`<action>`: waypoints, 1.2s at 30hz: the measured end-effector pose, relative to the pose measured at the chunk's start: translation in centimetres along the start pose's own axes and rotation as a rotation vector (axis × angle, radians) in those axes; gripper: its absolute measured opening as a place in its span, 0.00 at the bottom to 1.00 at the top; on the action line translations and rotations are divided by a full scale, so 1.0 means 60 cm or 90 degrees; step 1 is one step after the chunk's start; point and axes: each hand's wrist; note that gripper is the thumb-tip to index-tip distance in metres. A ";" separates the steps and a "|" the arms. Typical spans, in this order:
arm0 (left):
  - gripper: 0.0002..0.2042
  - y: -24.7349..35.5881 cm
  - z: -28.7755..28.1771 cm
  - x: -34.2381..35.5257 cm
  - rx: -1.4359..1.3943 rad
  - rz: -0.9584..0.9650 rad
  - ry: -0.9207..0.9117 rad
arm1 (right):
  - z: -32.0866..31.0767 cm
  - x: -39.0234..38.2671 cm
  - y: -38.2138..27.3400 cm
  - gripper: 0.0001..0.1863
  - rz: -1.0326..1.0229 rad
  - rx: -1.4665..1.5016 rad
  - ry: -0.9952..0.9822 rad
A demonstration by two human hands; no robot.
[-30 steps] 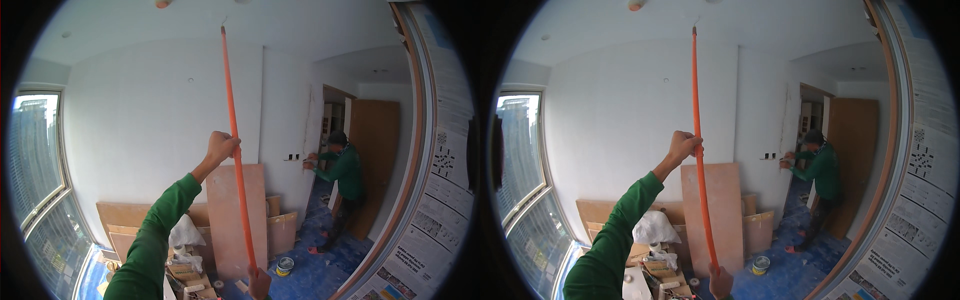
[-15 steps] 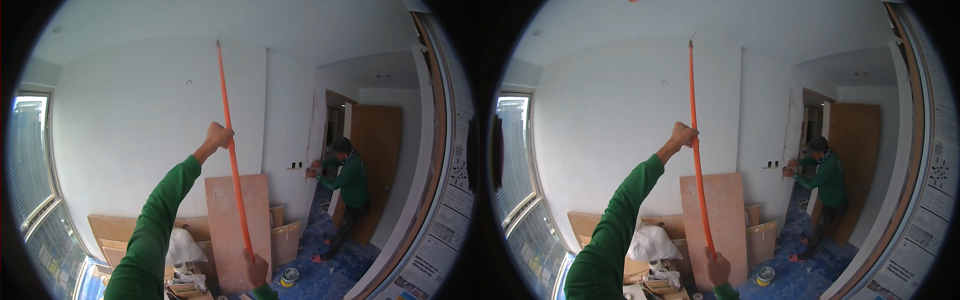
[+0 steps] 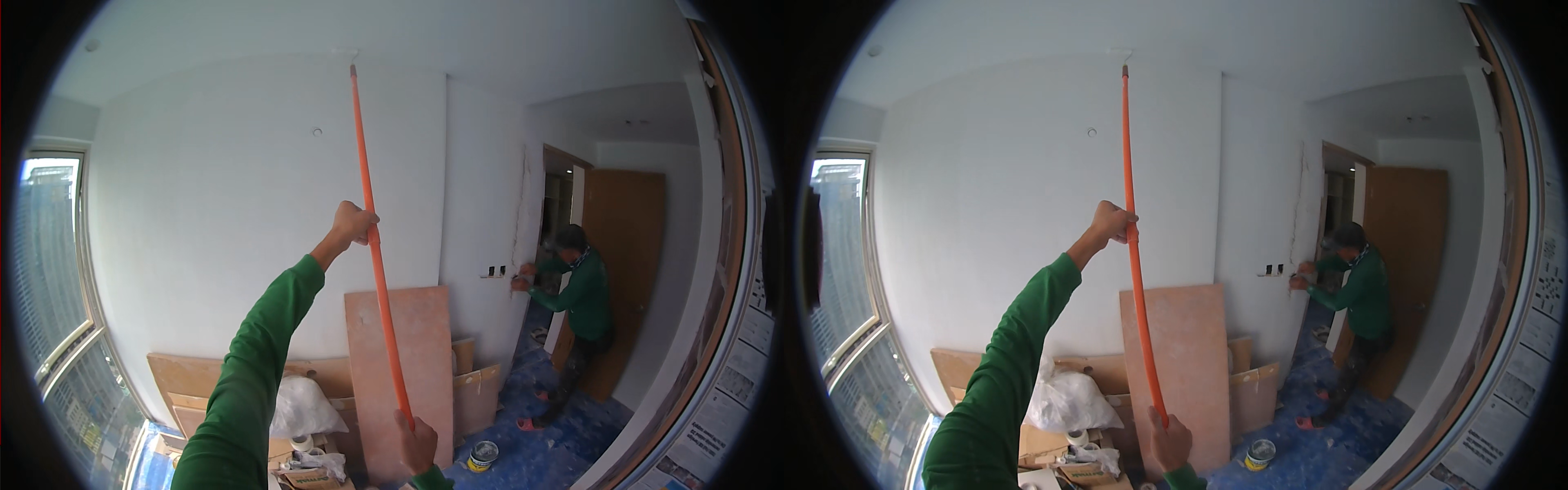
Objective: The person uses a paint roller attached to a long orange extension pole to paint the ceiling white. They repeatedly dip the roller into a paint bucket on the floor to reload it with paint. Another person is visible in the background working on a wall.
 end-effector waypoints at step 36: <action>0.15 0.386 0.157 -0.673 -0.014 0.106 -0.141 | -0.291 -0.631 0.298 0.19 -0.090 -0.149 0.220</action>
Point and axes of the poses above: each hand's wrist, its own x-axis towards the middle knuckle, its own z-axis out of the palm, y = z × x, and after that the axes turned 12 degrees about -x, right-handed
